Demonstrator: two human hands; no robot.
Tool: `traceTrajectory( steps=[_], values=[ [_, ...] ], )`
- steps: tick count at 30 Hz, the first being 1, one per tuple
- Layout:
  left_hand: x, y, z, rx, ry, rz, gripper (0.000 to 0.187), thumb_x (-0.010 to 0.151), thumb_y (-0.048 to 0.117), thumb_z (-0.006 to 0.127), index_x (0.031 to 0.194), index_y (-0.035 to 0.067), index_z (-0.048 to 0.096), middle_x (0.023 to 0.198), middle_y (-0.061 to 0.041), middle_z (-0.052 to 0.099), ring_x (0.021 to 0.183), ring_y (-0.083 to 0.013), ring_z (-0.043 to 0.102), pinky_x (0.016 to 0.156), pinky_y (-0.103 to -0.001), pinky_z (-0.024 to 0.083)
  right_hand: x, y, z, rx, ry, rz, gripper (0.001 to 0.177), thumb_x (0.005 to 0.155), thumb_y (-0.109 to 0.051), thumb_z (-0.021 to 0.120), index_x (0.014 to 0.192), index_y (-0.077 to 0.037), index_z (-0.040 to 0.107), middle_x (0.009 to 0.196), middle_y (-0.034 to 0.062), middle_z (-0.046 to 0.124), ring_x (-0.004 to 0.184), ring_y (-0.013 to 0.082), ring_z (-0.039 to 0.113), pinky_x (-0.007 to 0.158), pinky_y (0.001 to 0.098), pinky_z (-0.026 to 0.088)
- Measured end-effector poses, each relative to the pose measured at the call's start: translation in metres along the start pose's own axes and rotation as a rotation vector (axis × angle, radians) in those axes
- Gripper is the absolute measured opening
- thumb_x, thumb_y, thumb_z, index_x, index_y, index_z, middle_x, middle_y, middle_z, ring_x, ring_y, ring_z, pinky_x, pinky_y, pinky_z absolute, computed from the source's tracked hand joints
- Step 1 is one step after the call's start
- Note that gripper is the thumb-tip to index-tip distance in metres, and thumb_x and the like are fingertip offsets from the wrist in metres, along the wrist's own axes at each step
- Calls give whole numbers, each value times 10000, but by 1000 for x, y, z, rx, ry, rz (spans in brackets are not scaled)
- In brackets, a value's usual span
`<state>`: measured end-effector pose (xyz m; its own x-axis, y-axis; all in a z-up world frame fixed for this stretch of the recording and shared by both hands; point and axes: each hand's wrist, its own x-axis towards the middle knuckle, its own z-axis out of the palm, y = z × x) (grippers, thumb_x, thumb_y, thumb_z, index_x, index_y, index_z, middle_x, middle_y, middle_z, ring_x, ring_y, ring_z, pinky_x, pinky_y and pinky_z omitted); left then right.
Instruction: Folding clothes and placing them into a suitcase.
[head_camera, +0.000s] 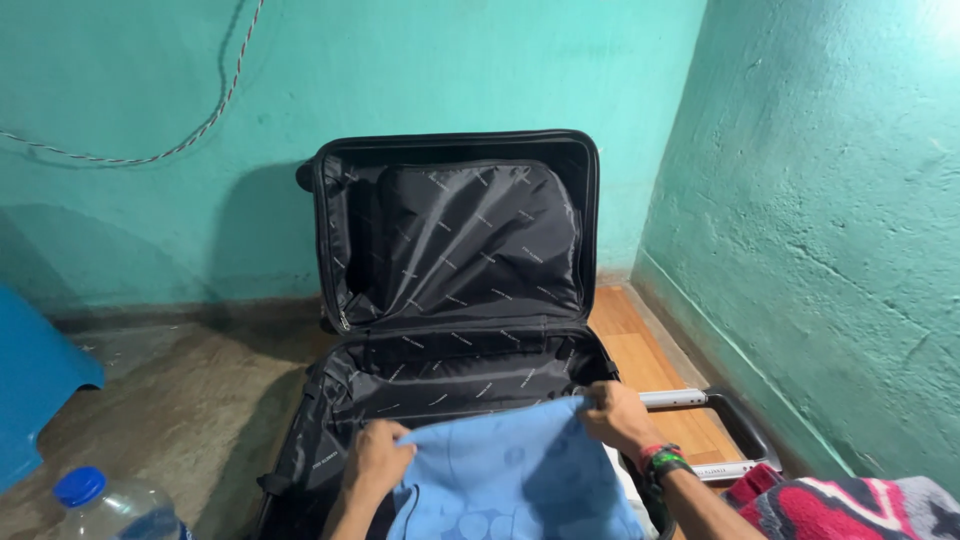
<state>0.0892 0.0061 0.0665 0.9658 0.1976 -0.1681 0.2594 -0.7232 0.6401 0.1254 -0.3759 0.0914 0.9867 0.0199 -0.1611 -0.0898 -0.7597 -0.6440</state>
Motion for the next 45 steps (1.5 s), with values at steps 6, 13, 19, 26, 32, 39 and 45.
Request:
traceTrajectory(
  steps=[6,13,19,26,32,39,45],
  values=[
    [-20,11,24,94,99,55,750,787,329,811,1441,135,500,1475,-179,507,1343,-367,545,1078,-455,493,3,-2,50,-136,293,-328,711,690,-339,879,1280,-68,590,1150,212,674,1073,385,655,905,444,541],
    [15,-103,147,333,-371,124,801,850,552,814,1485,186,492,1615,-284,260,1526,-436,269,1236,-567,250,-71,12,100,-338,4,-287,712,791,-419,787,1450,-308,541,1495,85,490,1382,355,419,1076,520,403],
    [10,-101,127,242,-352,-356,1320,685,584,893,1607,-19,166,1601,-263,360,1477,-407,436,1218,-463,383,-108,-6,73,-502,74,28,652,792,-432,761,1395,-355,525,1507,-8,451,1474,318,372,1136,578,353],
    [12,-100,126,197,-554,-379,1481,761,632,896,1551,-190,-48,1583,-347,307,1504,-428,350,1230,-470,318,-109,27,82,-388,61,277,898,804,-590,755,1533,-289,326,1491,93,404,1368,330,459,1067,512,458],
    [40,-133,154,61,-388,-433,1216,771,501,833,1525,-156,142,1521,-303,465,1432,-357,527,1208,-387,412,-91,54,95,-332,196,262,847,789,-635,743,1386,-109,453,1295,131,519,1267,353,514,1023,503,497],
    [3,-102,106,18,-418,-313,996,713,251,993,1406,-189,429,1438,-300,535,1367,-327,565,1175,-332,449,-90,51,96,-377,66,322,732,801,-641,748,1257,-97,569,1312,135,505,1314,364,474,1041,529,463],
    [-19,-82,79,-98,-392,-382,641,649,154,898,1196,-77,655,1201,-225,735,1172,-288,710,1048,-336,519,-115,20,83,-337,118,283,789,811,-664,692,1287,-68,492,1286,129,624,1253,346,541,1001,550,460]
  ],
)
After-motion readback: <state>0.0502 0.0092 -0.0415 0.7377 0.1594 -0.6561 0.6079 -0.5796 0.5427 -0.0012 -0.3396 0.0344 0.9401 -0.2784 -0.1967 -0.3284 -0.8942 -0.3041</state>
